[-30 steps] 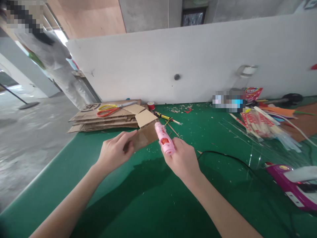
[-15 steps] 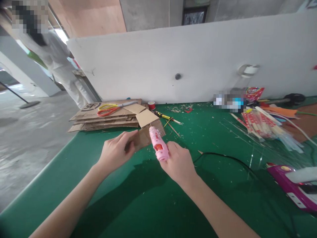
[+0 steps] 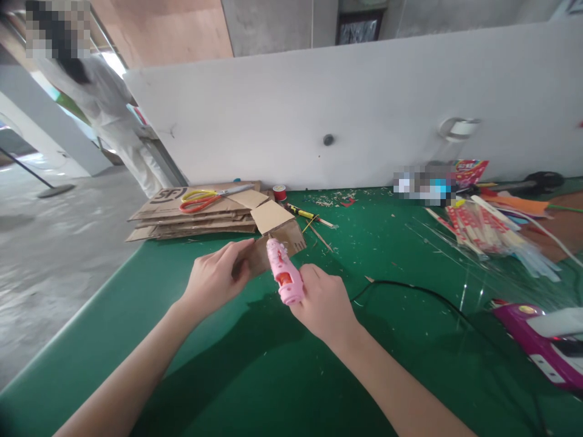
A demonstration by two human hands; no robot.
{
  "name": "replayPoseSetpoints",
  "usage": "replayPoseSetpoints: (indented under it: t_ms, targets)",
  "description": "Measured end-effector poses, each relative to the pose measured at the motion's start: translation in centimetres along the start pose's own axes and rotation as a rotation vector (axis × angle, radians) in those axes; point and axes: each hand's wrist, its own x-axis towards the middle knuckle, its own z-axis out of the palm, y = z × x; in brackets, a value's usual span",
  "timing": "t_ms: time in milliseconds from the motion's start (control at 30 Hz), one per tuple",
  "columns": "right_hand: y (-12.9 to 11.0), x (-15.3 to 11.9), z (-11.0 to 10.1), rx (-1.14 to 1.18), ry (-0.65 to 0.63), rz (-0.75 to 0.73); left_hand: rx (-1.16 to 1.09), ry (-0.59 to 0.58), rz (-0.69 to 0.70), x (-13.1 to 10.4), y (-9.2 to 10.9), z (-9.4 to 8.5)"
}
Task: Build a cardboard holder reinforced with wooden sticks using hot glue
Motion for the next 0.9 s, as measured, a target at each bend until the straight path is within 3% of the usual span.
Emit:
replayPoseSetpoints:
  t_ms: [900]
  targets:
    - [-0.3, -0.02, 0.09, 0.001, -0.02, -0.023, -0.007, 0.025, 0.017, -0.07, 0.2, -0.01]
